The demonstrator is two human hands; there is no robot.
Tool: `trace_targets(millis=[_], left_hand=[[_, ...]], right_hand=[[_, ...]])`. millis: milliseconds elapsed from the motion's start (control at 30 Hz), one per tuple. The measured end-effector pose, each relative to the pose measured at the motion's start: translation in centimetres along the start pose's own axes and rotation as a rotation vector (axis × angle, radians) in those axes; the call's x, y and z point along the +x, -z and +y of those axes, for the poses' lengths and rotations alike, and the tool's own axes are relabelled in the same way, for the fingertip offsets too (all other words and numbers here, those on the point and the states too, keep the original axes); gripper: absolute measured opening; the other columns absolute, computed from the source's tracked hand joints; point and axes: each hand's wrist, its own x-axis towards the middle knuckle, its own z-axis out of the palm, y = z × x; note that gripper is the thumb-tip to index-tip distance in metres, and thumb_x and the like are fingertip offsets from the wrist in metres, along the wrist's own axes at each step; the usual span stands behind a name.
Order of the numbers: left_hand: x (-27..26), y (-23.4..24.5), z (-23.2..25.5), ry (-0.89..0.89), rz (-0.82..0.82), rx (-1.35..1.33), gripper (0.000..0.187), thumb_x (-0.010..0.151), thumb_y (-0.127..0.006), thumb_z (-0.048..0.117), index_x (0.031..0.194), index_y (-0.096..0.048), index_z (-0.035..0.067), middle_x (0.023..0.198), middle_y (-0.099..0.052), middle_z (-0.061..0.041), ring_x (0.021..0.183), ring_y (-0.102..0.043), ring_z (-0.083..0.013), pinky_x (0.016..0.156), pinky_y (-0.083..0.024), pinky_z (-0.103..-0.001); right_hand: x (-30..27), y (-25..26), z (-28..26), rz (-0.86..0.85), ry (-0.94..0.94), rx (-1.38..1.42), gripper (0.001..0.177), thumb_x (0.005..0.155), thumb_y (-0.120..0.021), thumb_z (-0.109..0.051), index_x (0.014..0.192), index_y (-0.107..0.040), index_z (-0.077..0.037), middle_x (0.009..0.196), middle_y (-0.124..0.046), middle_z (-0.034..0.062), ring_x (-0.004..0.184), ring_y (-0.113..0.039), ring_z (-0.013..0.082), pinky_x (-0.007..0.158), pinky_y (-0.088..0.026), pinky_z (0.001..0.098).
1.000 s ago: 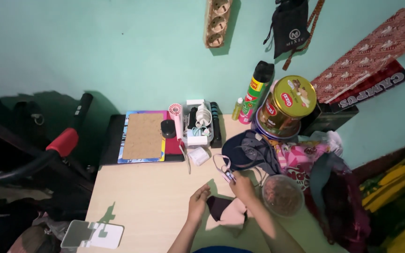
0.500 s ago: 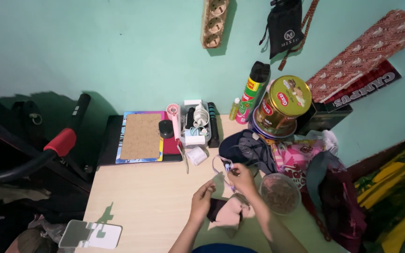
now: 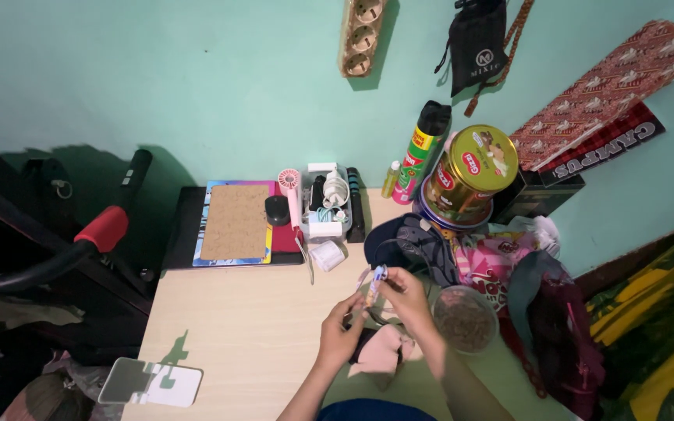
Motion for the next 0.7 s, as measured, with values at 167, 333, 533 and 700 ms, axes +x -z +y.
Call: trace_targets(millis=[167, 333, 533, 700], left_hand=[[-0.2, 0.6, 0.9, -0.047, 0.030, 0.104, 0.041, 0.078, -0.064, 0.025, 0.117, -0.060, 0.013, 0.111, -0.065, -0.005, 0.102, -0.060, -0.0157, 0.084, -0.045, -0.026], [-0.5, 1.0, 0.8, -0.208, 0.097, 0.144, 0.032, 0.080, -0.063, 0.020, 0.109, -0.064, 0.008, 0.097, -0.066, -0.007, 0.088, -0.063, -0.0170, 0.078, -0.047, -0.027], [-0.5, 2.2, 1.3, -0.268, 0.097, 0.133, 0.022, 0.081, -0.060, 0.015, 0.101, -0.066, 0.008, 0.085, -0.064, -0.004, 0.075, -0.058, -0.0145, 0.070, -0.045, -0.025], [-0.7, 3.6, 2.8, -0.162, 0.039, 0.197, 0.030, 0.087, -0.051, 0.029, 0.106, -0.064, 0.010, 0.092, -0.064, -0.005, 0.074, -0.059, -0.0138, 0.060, -0.044, -0.025]], right_hand=[[-1.0, -0.5, 0.1, -0.032, 0.002, 0.112, 0.014, 0.078, -0.064, -0.005, 0.092, -0.065, -0.003, 0.088, -0.069, 0.0077, 0.079, -0.062, 0.0145, 0.069, -0.049, 0.0250], [-1.6, -0.7, 1.1, -0.059, -0.010, 0.189, 0.014, 0.079, -0.065, -0.004, 0.092, -0.063, -0.002, 0.082, -0.066, 0.0068, 0.076, -0.059, 0.0131, 0.068, -0.046, 0.0243], [-1.7, -0.4, 1.4, -0.076, 0.007, 0.203, 0.019, 0.081, -0.062, -0.008, 0.097, -0.064, 0.000, 0.088, -0.066, 0.0093, 0.076, -0.060, 0.0142, 0.067, -0.050, 0.0250], [-2.1, 0.0, 1.1, -0.035, -0.010, -0.005, 0.011, 0.082, -0.061, -0.015, 0.083, -0.067, -0.006, 0.076, -0.065, 0.0025, 0.067, -0.055, 0.0109, 0.061, -0.039, 0.0232]])
